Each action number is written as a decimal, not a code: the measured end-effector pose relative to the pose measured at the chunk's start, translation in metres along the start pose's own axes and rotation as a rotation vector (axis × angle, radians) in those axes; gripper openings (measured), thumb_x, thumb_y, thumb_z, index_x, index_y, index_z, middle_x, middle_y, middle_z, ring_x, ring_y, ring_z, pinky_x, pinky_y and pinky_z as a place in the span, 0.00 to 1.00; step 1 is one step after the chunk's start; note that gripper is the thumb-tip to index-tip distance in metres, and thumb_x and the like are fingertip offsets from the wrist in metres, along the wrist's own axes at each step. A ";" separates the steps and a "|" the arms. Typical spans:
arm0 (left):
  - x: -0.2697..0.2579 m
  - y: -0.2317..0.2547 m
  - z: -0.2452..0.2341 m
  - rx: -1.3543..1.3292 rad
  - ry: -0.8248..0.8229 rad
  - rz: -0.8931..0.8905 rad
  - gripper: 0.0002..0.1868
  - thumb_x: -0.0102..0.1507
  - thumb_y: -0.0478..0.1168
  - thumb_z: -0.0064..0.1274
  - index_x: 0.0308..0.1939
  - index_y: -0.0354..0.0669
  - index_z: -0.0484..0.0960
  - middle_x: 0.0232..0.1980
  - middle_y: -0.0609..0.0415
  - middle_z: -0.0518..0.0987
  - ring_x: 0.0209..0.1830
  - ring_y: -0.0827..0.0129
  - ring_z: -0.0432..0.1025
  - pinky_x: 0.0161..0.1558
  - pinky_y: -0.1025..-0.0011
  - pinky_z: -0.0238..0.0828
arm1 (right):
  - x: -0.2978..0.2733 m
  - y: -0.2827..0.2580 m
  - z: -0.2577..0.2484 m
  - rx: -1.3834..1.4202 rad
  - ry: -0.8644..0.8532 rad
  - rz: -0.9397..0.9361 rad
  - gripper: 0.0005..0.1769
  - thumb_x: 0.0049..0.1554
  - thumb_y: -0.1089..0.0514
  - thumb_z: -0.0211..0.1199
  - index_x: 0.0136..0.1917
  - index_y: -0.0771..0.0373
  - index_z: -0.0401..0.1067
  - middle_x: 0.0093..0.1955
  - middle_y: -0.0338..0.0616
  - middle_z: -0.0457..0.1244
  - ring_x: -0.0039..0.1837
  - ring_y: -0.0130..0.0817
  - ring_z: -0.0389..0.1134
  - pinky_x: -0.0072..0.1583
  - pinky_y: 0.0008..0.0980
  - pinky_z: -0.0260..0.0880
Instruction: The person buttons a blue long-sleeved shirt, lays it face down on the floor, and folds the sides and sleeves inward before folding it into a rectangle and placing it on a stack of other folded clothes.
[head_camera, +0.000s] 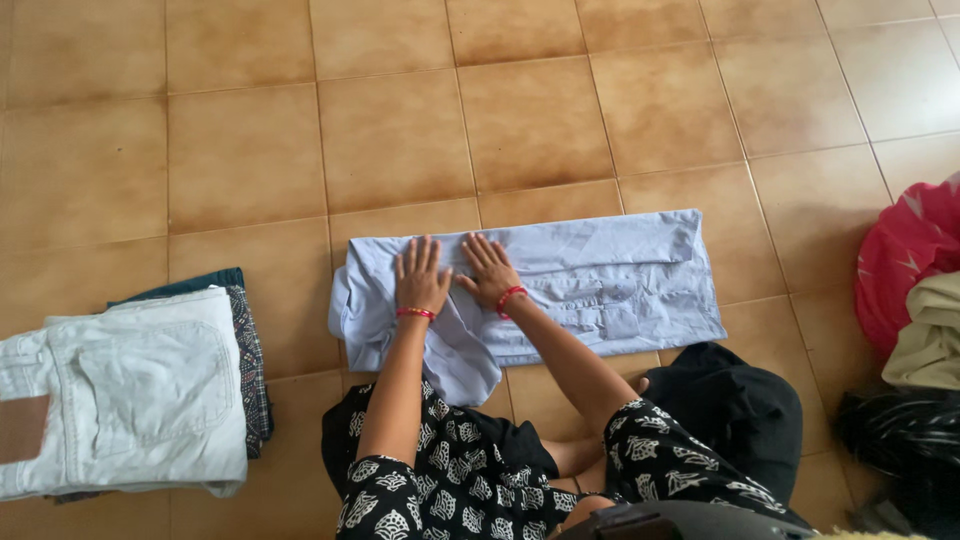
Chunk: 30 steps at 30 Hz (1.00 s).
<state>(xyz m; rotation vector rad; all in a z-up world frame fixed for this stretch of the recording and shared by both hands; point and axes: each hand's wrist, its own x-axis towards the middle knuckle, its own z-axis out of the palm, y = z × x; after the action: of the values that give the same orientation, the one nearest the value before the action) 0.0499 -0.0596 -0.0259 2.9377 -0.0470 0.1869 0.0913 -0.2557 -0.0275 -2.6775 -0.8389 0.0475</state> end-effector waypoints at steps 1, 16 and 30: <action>0.002 -0.007 -0.006 -0.001 -0.003 -0.049 0.39 0.67 0.61 0.42 0.79 0.51 0.59 0.83 0.55 0.53 0.83 0.56 0.46 0.77 0.48 0.38 | -0.001 0.010 -0.007 -0.062 -0.029 0.029 0.46 0.63 0.31 0.47 0.81 0.63 0.48 0.86 0.51 0.40 0.85 0.43 0.37 0.80 0.48 0.33; 0.002 -0.018 -0.019 0.062 0.017 -0.121 0.44 0.70 0.66 0.36 0.81 0.41 0.57 0.84 0.49 0.54 0.85 0.56 0.44 0.79 0.49 0.36 | -0.115 0.242 -0.114 -0.161 0.116 0.623 0.49 0.64 0.28 0.45 0.84 0.63 0.42 0.87 0.50 0.36 0.87 0.44 0.32 0.82 0.48 0.30; -0.002 -0.028 -0.040 -0.448 0.075 -0.091 0.41 0.70 0.61 0.45 0.80 0.45 0.57 0.83 0.42 0.52 0.83 0.46 0.45 0.77 0.46 0.44 | -0.134 0.258 -0.195 -0.141 0.023 0.553 0.51 0.58 0.25 0.55 0.81 0.59 0.50 0.84 0.54 0.42 0.85 0.52 0.38 0.78 0.59 0.37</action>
<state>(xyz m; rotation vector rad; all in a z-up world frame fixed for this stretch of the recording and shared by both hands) 0.0444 -0.0243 0.0073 2.4783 0.0492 0.2371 0.1472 -0.5891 0.0637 -2.9517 -0.0756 0.0908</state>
